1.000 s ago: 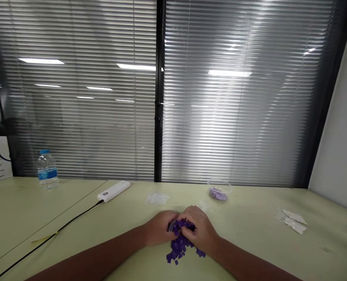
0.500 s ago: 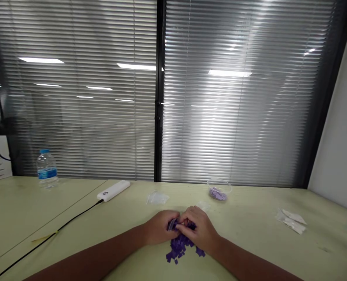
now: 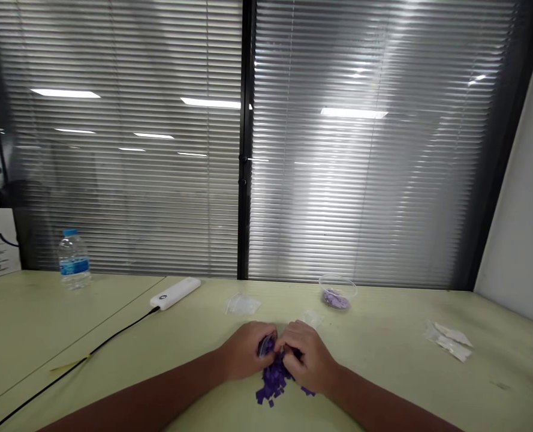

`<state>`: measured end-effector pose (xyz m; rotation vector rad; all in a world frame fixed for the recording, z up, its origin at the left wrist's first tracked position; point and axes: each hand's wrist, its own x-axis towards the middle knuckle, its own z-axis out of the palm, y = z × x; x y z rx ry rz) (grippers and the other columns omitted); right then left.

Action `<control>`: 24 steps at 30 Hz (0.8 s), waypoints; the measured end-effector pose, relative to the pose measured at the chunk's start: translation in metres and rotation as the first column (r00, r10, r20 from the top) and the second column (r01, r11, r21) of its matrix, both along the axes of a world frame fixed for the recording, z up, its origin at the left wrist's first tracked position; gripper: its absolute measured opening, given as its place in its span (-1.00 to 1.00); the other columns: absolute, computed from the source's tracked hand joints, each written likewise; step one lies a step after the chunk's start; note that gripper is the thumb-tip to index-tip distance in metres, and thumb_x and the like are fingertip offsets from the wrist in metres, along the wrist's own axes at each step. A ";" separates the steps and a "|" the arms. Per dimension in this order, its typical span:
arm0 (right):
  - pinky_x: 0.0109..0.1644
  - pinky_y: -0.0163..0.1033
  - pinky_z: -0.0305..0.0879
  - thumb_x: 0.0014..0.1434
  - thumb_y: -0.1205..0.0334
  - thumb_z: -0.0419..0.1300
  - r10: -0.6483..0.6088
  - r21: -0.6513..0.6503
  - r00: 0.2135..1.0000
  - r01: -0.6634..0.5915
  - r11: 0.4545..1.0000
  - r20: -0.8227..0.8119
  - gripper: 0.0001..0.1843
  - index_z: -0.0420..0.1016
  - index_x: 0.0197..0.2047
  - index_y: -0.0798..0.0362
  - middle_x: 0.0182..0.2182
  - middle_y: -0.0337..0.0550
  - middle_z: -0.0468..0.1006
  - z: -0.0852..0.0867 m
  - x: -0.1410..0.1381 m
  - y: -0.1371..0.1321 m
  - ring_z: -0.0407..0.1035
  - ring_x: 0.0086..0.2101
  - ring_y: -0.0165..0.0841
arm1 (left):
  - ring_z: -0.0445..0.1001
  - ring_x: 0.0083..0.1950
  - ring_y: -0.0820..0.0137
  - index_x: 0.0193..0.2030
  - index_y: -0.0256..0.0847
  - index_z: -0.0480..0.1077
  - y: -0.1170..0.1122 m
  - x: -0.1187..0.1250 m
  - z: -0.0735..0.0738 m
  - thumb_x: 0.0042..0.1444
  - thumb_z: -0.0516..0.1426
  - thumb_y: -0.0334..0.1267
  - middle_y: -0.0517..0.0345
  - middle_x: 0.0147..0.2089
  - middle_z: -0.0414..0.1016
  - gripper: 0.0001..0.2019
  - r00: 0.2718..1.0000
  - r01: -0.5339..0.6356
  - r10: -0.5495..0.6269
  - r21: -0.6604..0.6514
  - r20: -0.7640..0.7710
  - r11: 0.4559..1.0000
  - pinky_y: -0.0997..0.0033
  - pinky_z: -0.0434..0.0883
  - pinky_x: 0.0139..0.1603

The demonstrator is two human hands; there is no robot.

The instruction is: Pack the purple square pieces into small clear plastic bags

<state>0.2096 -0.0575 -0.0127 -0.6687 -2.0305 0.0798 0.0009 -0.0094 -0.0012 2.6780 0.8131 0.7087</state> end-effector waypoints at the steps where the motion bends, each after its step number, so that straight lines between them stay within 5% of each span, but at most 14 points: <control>1: -0.22 -0.21 0.17 0.02 0.46 0.06 0.001 0.008 1.000 -0.001 1.000 0.001 -0.79 0.42 -0.39 -0.03 -0.49 -0.27 0.48 0.000 0.000 0.000 0.38 -0.40 -0.32 | 0.44 -0.29 0.35 -0.29 -0.16 0.38 0.000 0.000 0.001 0.15 0.19 -0.34 0.26 -0.33 0.50 -0.95 1.000 -0.002 0.003 -0.032 0.019 0.999 0.44 0.23 -0.27; 6: -0.22 -0.20 0.18 0.05 0.47 0.06 -0.025 0.000 1.000 0.025 1.000 0.006 -0.79 0.40 -0.41 -0.03 -0.49 -0.27 0.48 0.000 0.001 -0.001 0.37 -0.40 -0.31 | 0.33 -0.32 0.39 -0.32 -0.18 0.34 0.003 0.001 0.005 0.19 0.20 -0.27 0.30 -0.37 0.40 -0.89 0.990 0.030 0.005 -0.252 0.140 0.967 0.47 0.23 -0.31; 11: -0.19 -0.19 0.21 0.05 0.49 0.08 -0.052 -0.063 0.998 0.054 0.997 0.032 -0.78 0.43 -0.40 -0.02 -0.47 -0.27 0.50 0.000 0.001 -0.001 0.39 -0.37 -0.30 | 0.27 -0.38 0.38 -0.36 -0.17 0.33 0.011 0.001 0.012 0.21 0.24 0.02 0.31 -0.46 0.28 -0.67 0.922 0.086 0.136 -0.532 0.363 0.843 0.42 0.24 -0.29; 16: 0.00 -0.09 0.32 0.23 0.29 0.24 -0.040 -0.134 0.990 0.058 0.989 0.133 -0.78 0.58 -0.05 -0.04 -0.20 -0.13 0.58 0.008 0.001 -0.003 0.43 -0.14 -0.18 | 0.31 -0.37 0.33 -0.48 -0.14 0.25 0.014 0.000 0.021 0.33 0.09 0.13 0.25 -0.47 0.29 -0.54 0.876 0.094 0.210 -0.582 0.433 0.808 0.35 0.32 -0.20; 20: 0.26 0.02 0.25 0.33 -0.02 0.30 0.160 -0.184 0.951 -0.112 0.976 0.265 -0.47 0.44 0.32 -0.12 0.20 -0.01 0.51 0.019 0.005 -0.011 0.39 0.15 -0.09 | 0.33 -0.36 0.31 -0.47 -0.13 0.25 0.013 -0.001 0.022 0.34 0.05 0.13 0.24 -0.47 0.30 -0.54 0.854 0.101 0.246 -0.610 0.458 0.786 0.33 0.35 -0.19; 24: 0.36 0.05 0.18 0.28 -0.17 0.34 0.241 -0.249 0.911 -0.161 0.955 0.335 -0.26 0.32 0.43 -0.15 0.27 0.01 0.48 0.013 0.004 -0.014 0.37 0.22 -0.03 | 0.30 -0.37 0.33 -0.48 -0.14 0.26 0.012 0.001 0.021 0.29 0.11 0.12 0.25 -0.47 0.29 -0.56 0.854 0.106 0.238 -0.603 0.463 0.791 0.35 0.32 -0.22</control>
